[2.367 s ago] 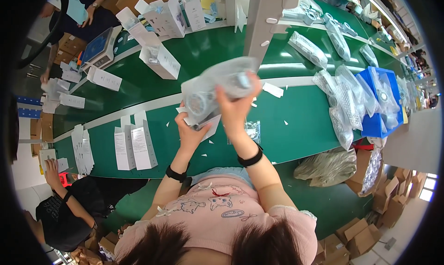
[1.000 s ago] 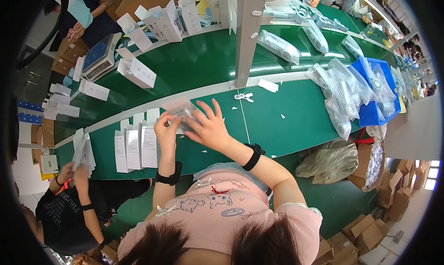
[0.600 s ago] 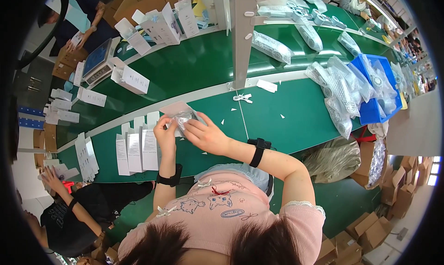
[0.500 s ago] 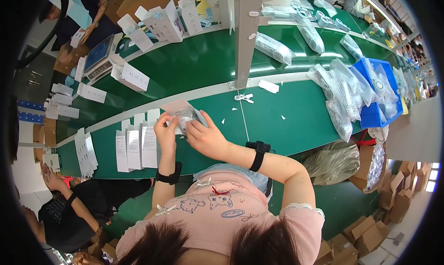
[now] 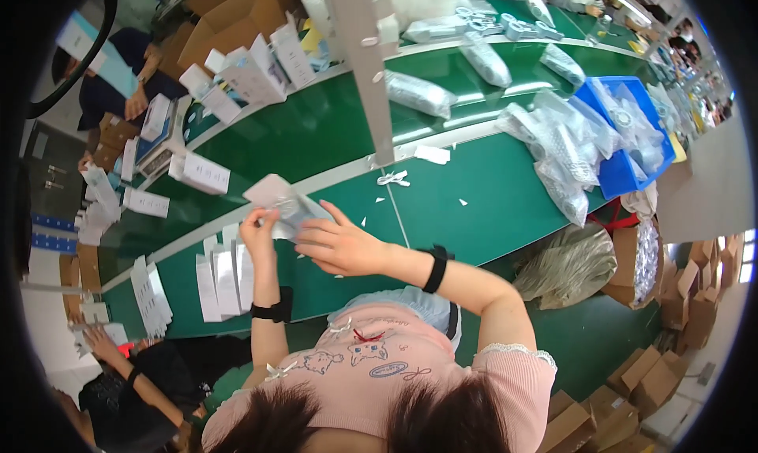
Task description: The person packages items by hand, picking up a box and inserting a manual, a bagged device, and a small component bag before placing the box on the table. This process is repeated multiple times throughout the video.
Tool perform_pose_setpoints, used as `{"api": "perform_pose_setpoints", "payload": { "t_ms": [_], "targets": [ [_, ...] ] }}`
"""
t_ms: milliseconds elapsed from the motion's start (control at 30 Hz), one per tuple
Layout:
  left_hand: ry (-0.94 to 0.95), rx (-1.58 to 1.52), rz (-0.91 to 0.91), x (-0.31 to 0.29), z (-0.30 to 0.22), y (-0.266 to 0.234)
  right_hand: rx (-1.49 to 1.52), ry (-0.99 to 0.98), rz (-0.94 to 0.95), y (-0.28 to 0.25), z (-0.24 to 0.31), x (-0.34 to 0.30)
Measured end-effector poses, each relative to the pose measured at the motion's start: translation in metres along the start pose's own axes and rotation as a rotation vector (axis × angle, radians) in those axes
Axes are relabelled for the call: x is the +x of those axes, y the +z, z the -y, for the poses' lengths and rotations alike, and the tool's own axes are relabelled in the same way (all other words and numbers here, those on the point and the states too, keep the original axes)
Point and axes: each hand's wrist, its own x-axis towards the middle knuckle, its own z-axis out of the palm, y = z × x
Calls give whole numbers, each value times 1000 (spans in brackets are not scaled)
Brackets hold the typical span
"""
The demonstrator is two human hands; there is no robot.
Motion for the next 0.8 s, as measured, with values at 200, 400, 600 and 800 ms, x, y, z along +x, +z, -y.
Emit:
{"api": "perform_pose_setpoints", "payload": {
  "t_ms": [200,400,600,800],
  "targets": [
    [128,26,-251,114,17,1,-114,582,-291,-44,-65,-91],
    [-21,278,-370,194,60,0,-373,907,-254,-72,-167,-96],
    [211,457,-464,171,52,20,-758,740,144,-55,-274,-69],
    [229,599,-440,161,50,1,-629,1048,508,-40,-288,-64]
  ]
}}
